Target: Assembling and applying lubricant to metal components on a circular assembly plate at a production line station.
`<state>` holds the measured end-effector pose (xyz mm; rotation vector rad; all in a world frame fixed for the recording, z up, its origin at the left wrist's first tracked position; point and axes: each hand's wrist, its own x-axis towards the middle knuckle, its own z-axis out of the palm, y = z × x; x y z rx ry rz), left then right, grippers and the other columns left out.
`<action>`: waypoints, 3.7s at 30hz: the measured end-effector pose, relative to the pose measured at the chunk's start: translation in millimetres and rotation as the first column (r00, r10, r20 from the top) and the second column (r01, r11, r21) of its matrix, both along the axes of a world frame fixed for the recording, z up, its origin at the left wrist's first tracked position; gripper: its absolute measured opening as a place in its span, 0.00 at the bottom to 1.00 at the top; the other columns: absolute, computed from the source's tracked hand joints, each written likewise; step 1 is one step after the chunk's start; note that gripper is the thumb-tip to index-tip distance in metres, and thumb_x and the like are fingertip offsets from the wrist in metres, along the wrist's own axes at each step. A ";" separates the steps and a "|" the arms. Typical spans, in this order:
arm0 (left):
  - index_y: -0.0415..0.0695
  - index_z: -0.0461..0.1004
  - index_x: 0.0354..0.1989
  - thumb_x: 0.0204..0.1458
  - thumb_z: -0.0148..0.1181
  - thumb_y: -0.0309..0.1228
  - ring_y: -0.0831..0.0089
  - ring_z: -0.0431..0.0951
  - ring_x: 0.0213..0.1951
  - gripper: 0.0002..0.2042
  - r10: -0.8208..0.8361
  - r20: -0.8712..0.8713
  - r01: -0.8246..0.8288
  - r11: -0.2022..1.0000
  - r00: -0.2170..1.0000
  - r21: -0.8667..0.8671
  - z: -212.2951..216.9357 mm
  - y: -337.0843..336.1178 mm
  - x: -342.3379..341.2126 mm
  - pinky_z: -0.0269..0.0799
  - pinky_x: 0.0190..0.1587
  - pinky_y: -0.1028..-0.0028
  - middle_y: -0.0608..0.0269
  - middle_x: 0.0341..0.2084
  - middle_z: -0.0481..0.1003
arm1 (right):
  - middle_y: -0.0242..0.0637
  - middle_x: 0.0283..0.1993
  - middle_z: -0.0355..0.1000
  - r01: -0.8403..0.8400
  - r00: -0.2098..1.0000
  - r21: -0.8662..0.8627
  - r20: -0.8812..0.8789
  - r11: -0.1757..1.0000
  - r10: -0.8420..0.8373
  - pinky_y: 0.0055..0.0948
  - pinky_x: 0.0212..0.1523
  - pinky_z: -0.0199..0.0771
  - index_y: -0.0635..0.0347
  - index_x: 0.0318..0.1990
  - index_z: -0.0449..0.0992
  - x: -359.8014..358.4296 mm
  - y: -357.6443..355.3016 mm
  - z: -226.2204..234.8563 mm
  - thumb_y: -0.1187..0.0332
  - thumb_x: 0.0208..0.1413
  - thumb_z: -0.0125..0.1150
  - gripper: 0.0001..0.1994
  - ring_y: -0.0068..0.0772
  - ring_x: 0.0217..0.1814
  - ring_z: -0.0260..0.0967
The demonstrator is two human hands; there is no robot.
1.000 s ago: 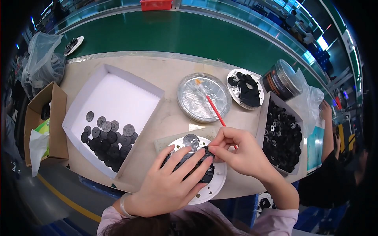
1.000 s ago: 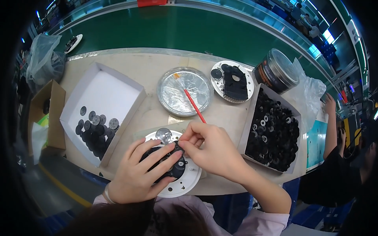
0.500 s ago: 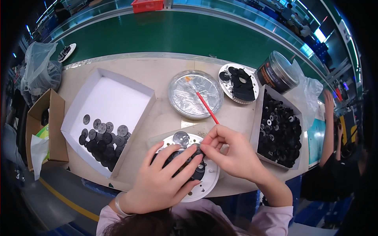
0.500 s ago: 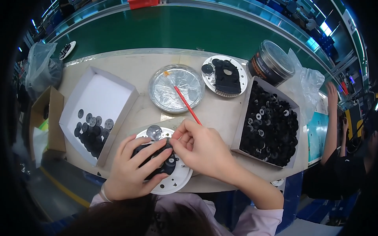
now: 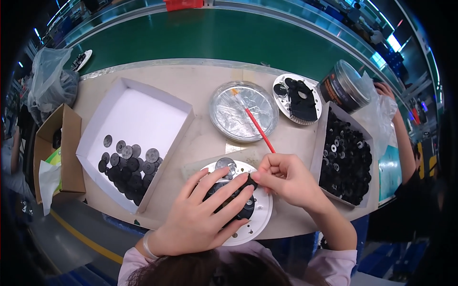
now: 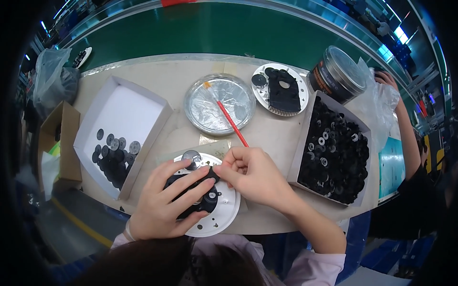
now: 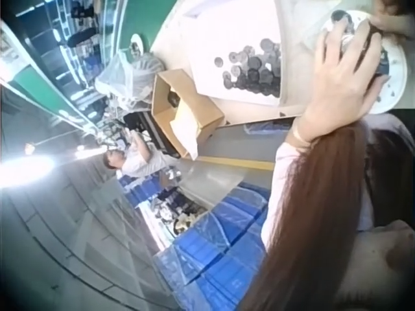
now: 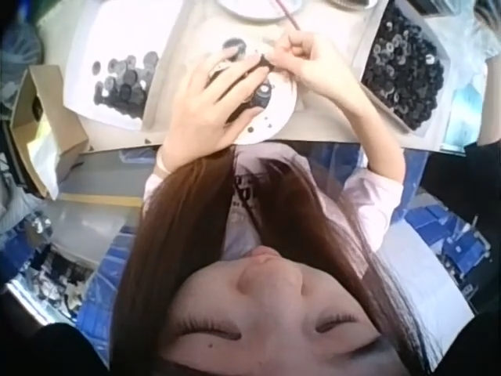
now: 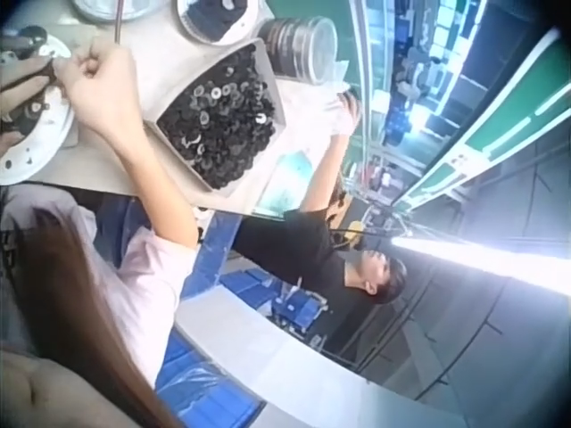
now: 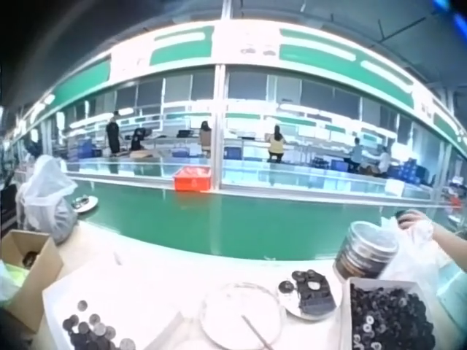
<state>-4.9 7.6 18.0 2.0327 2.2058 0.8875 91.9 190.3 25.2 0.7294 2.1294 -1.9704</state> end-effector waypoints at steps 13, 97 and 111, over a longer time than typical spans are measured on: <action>0.46 0.72 0.46 0.38 0.65 0.38 0.56 0.67 0.50 0.24 -0.019 0.002 0.019 1.000 1.000 0.021 -2.7 -0.2 1.0 0.61 0.52 0.55 0.60 0.49 0.69 | 0.23 0.24 0.66 0.025 1.000 0.045 0.010 0.999 -0.026 0.12 0.26 0.60 0.62 0.28 0.68 9.9 -7.7 -3.9 0.69 0.54 0.58 0.07 0.09 0.25 0.60; 0.49 0.76 0.39 0.48 0.53 0.37 0.69 0.70 0.49 0.12 0.128 -0.096 -0.125 0.991 0.987 0.043 -5.8 2.3 11.6 0.63 0.53 0.60 0.66 0.45 0.73 | 0.27 0.17 0.65 0.028 0.999 -0.011 0.038 1.000 -0.028 0.11 0.16 0.54 0.63 0.27 0.68 6.7 -12.9 8.7 0.70 0.57 0.53 0.08 0.11 0.17 0.59; 0.50 0.73 0.46 0.36 0.62 0.39 0.62 0.67 0.50 0.24 0.089 -0.018 -0.090 0.994 0.996 -0.063 -2.1 3.2 6.8 0.57 0.55 0.57 0.64 0.50 0.70 | 0.27 0.16 0.65 0.078 0.996 -0.114 -0.029 0.990 -0.082 0.12 0.14 0.52 0.62 0.26 0.68 -0.1 -9.5 3.3 0.69 0.58 0.53 0.09 0.11 0.14 0.57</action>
